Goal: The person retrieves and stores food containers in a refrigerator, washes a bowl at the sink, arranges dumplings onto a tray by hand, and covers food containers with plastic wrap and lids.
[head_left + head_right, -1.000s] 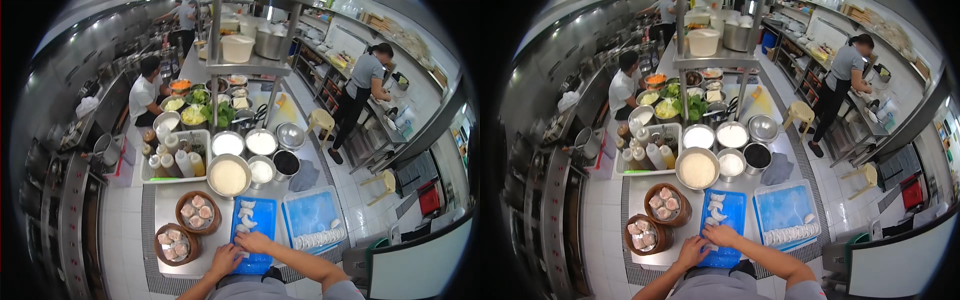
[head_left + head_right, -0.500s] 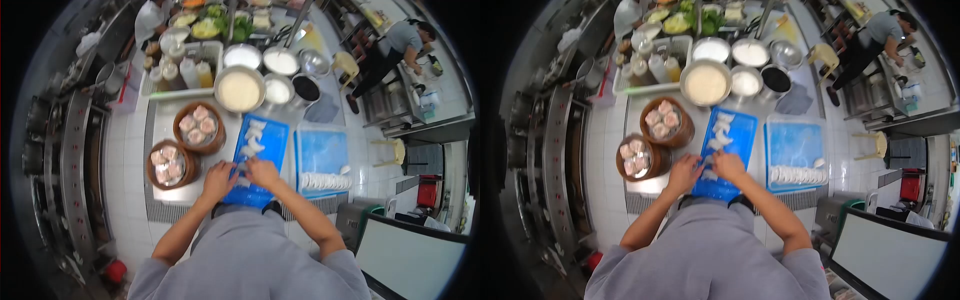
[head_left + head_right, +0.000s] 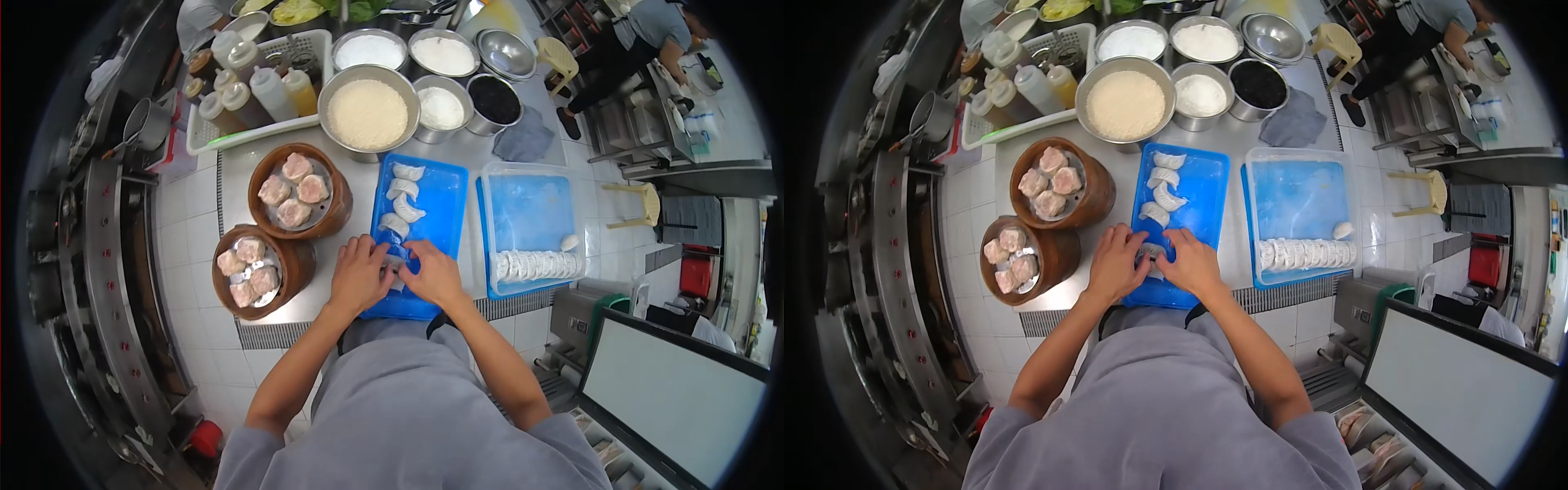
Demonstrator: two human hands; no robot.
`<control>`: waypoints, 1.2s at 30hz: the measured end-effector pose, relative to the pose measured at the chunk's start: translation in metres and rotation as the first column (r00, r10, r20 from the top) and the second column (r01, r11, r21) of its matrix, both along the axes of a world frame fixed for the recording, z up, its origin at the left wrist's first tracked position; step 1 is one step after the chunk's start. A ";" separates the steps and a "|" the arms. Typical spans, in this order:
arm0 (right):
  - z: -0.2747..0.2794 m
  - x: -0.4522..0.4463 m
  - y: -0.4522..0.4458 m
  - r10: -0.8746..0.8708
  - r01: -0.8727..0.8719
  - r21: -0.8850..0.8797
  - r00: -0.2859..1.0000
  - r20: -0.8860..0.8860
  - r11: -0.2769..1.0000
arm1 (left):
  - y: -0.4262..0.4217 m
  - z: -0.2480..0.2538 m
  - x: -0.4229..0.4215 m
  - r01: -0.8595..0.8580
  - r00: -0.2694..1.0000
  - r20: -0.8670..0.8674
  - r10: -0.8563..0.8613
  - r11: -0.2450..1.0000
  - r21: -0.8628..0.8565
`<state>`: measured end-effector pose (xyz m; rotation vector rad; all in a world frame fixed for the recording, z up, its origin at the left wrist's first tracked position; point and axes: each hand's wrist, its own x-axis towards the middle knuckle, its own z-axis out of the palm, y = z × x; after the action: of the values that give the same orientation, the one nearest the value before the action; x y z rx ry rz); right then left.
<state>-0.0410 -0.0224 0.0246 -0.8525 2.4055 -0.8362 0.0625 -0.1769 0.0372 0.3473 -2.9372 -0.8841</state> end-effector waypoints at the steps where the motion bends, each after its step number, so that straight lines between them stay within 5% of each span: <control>1: 0.000 -0.003 -0.002 -0.011 0.011 0.003 1.000 -0.002 1.000 | 0.000 -0.002 -0.008 0.011 1.000 -0.002 -0.011 1.000 0.003; 3: -0.003 -0.009 -0.008 -0.178 0.175 -0.055 0.982 -0.058 0.983 | -0.003 -0.005 -0.027 0.013 0.988 -0.148 -0.040 0.983 -0.183; 7: -0.012 -0.017 -0.024 -0.235 0.234 -0.059 0.972 -0.024 0.970 | -0.002 -0.019 -0.058 -0.035 0.988 -0.153 -0.009 0.958 -0.285; 9: -0.016 -0.016 -0.027 -0.257 0.257 -0.058 0.966 0.006 0.965 | 0.000 -0.022 -0.058 -0.014 1.000 -0.003 0.014 0.973 -0.232; 21: 0.000 -0.002 0.005 -0.027 0.052 -0.125 0.981 0.193 0.991 | -0.003 -0.002 -0.023 0.193 0.967 0.180 -0.182 0.980 -0.041; 23: 0.001 -0.006 0.006 -0.014 0.041 -0.128 0.978 0.208 0.991 | -0.003 0.003 -0.030 0.140 0.983 0.126 -0.131 0.988 -0.063; 25: -0.006 -0.012 0.005 -0.208 0.211 -0.081 0.977 0.045 0.974 | -0.005 0.003 -0.039 0.084 0.994 0.081 -0.077 0.993 -0.083; 27: -0.001 -0.027 0.002 -0.254 0.256 -0.101 0.967 0.037 0.961 | -0.011 0.001 -0.062 0.202 0.970 -0.095 -0.223 0.960 -0.195; 29: 0.007 -0.044 -0.003 -0.319 0.321 -0.124 0.947 0.037 0.939 | -0.005 -0.009 -0.074 0.200 0.969 -0.081 -0.233 0.935 -0.294; 33: 0.008 -0.065 -0.004 -0.252 0.254 -0.098 0.967 0.033 0.962 | 0.001 -0.020 -0.082 0.168 0.982 -0.002 -0.187 0.888 -0.429; 36: 0.012 -0.063 0.002 -0.099 0.099 0.014 0.994 0.049 0.995 | -0.007 -0.020 -0.078 0.192 0.963 -0.115 -0.245 0.918 -0.346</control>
<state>-0.1043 -0.0203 0.0369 -0.7047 2.4230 -0.8693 -0.0153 -0.1841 0.0177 -0.0700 -2.9390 -0.3901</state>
